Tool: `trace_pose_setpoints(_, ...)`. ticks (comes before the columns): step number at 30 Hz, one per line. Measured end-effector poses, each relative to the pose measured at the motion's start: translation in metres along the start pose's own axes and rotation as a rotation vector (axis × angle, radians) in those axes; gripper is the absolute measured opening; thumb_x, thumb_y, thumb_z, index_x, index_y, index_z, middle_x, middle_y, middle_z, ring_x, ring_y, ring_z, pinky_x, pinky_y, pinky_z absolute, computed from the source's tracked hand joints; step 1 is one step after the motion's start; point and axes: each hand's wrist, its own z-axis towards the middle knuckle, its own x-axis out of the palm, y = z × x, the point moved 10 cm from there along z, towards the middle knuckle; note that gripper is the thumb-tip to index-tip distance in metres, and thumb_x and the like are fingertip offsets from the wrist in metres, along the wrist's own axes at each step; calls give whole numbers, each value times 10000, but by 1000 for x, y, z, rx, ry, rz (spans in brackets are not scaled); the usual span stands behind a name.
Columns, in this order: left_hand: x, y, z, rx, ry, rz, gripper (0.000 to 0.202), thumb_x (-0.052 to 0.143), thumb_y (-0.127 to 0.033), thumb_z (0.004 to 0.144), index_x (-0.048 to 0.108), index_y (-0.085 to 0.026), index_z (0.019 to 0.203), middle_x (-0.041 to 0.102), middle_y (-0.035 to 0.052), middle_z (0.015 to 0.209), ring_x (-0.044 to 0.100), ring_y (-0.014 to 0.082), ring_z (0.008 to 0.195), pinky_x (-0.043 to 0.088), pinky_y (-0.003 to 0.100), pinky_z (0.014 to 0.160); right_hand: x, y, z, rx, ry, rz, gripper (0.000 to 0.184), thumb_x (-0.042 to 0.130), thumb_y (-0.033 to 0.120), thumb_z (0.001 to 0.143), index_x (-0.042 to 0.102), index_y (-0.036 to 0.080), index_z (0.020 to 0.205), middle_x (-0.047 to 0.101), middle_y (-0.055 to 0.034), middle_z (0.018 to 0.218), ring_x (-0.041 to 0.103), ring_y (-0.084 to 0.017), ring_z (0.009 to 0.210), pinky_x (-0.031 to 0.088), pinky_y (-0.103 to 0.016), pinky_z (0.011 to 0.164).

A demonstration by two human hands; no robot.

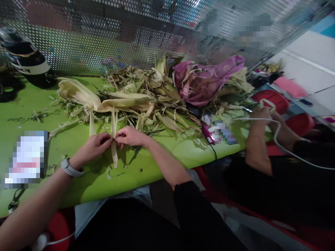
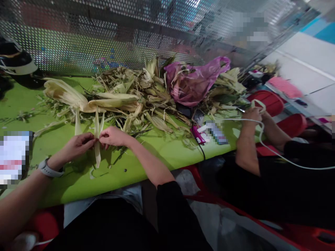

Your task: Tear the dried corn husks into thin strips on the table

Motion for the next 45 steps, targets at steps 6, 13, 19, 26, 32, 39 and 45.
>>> trace_pose_setpoints(6, 9, 0, -1, 8, 71, 81, 265, 384, -370, 956, 525, -189, 823, 515, -19, 655, 492, 140, 572, 373, 268, 571, 4, 0, 0, -38, 35, -89, 109, 535, 124, 851, 594, 136, 760, 652, 12, 664, 651, -101, 570, 502, -202, 580)
trace_pose_setpoints(13, 5, -9, -1, 64, 32, 62, 237, 385, -346, 955, 510, -187, 831, 530, -7, 679, 486, 137, 585, 382, 270, 574, 3, 5, -4, -79, 64, -20, 70, 539, 170, 861, 583, 139, 818, 679, -21, 718, 663, -121, 643, 526, -255, 663)
trace_pose_setpoints(19, 3, -12, -1, 78, -13, 87, 199, 377, -297, 947, 467, -196, 799, 515, -1, 668, 480, 144, 578, 372, 275, 574, -8, 30, -12, -202, -163, -443, 100, 570, 211, 824, 625, 144, 773, 632, 2, 666, 547, -101, 621, 379, -228, 632)
trace_pose_setpoints(26, 0, -10, -1, 38, -62, 131, 182, 390, -273, 927, 432, -207, 762, 475, -16, 637, 437, 131, 556, 340, 271, 567, -9, 35, -15, -201, -263, -582, 131, 572, 241, 822, 651, 150, 770, 598, 9, 653, 468, -93, 601, 320, -234, 620)
trace_pose_setpoints(32, 0, -14, -2, 21, 2, 94, 219, 382, -324, 927, 467, -202, 766, 514, -5, 644, 475, 143, 566, 375, 277, 570, -12, 28, -13, -158, -211, -436, 120, 585, 237, 777, 640, 140, 731, 634, 4, 658, 530, -93, 604, 343, -222, 600)
trace_pose_setpoints(39, -87, 25, -25, -407, -332, 548, 516, 475, -648, 850, 598, -152, 922, 657, 93, 841, 568, 212, 664, 343, 276, 542, -17, -2, -2, -10, -153, -274, 107, 561, 225, 782, 607, 145, 728, 651, 0, 617, 636, -109, 561, 445, -209, 590)
trace_pose_setpoints(45, -77, 47, -20, -440, -102, 499, 332, 537, -483, 853, 592, -170, 759, 583, 31, 667, 500, 173, 601, 308, 258, 540, -22, -7, -1, 76, -172, -497, 223, 587, 286, 828, 614, 152, 652, 616, 6, 554, 578, -98, 516, 406, -222, 569)
